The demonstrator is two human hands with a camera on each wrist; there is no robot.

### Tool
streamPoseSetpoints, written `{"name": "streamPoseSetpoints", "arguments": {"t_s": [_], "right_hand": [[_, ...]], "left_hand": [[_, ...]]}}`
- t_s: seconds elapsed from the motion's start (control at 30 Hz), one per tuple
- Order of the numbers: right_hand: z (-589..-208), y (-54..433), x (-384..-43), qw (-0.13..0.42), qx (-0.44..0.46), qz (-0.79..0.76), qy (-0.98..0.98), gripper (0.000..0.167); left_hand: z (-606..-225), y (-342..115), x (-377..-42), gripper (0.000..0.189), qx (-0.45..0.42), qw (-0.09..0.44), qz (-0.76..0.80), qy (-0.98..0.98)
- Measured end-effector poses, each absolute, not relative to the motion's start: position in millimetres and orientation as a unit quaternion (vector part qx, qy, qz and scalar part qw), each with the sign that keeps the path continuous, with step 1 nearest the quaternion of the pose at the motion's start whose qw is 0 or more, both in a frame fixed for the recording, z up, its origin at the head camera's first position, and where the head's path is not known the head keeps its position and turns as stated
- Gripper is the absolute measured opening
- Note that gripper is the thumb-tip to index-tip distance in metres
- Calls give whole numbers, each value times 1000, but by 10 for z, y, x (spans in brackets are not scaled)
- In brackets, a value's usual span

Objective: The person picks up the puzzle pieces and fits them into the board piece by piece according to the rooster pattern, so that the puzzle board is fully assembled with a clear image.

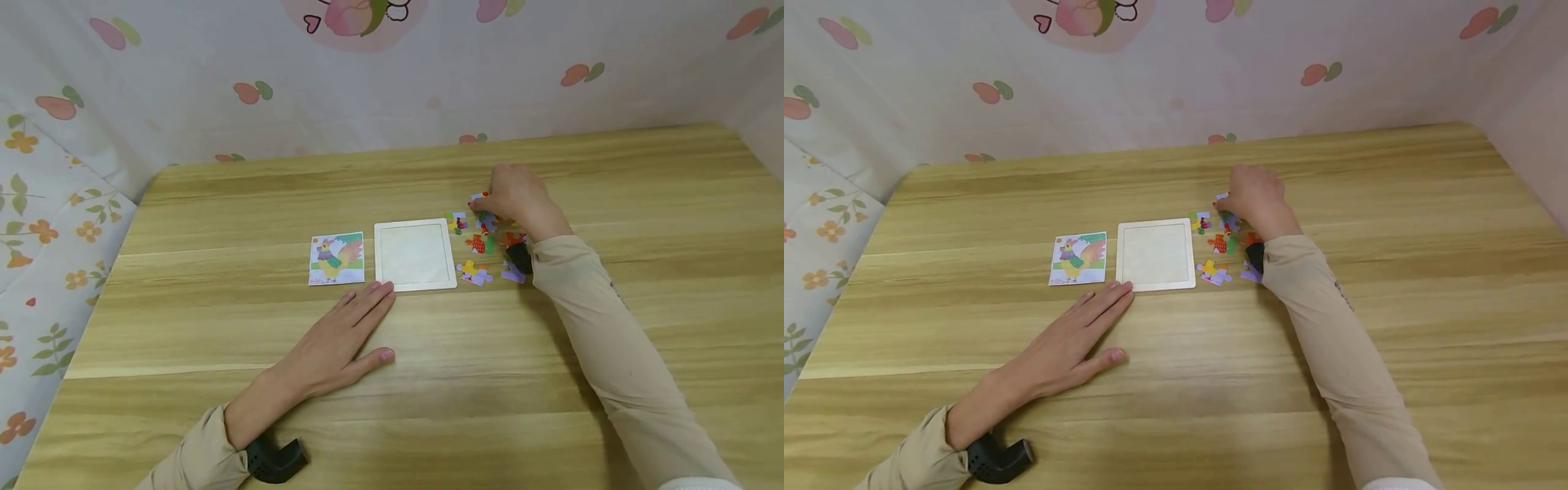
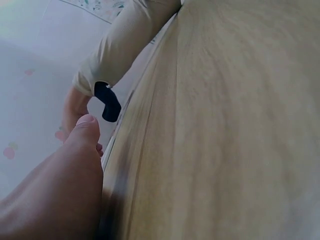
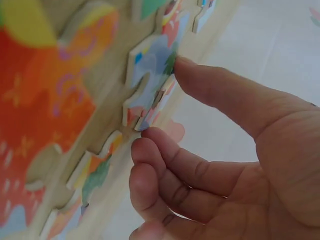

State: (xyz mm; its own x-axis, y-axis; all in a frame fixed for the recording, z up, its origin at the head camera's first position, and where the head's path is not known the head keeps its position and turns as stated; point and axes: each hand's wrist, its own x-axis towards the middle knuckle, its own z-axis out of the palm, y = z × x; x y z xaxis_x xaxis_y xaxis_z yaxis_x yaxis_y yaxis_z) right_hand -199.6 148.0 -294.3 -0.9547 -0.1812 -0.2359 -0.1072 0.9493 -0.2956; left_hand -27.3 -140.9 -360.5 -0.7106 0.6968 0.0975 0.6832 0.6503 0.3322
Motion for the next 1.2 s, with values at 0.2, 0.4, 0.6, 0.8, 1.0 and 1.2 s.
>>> {"name": "streamPoseSetpoints", "arguments": {"t_s": [0.2,0.4,0.6,0.8,1.0,1.2], "right_hand": [[-2966,1479,-1994,110,-85,-128,982,48],[-2989,1470,-1991,92,-90,-113,985,35],[-2985,1433,-1990,73,-114,-92,986,31],[-3015,1386,-1988,59,-151,-89,983,25],[-3038,1384,-1993,34,-187,-88,978,27],[-3012,1376,-2000,4,-211,-105,972,30]], "left_hand": [[-3599,-1400,-265,72,379,18,179,908],[-3612,-1391,-279,75,386,12,177,905],[-3604,-1399,-279,76,384,15,174,907],[-3611,-1411,-260,75,382,16,176,907],[-3623,-1420,-259,75,385,7,176,906],[-3619,-1431,-261,76,388,-3,182,904]]}}
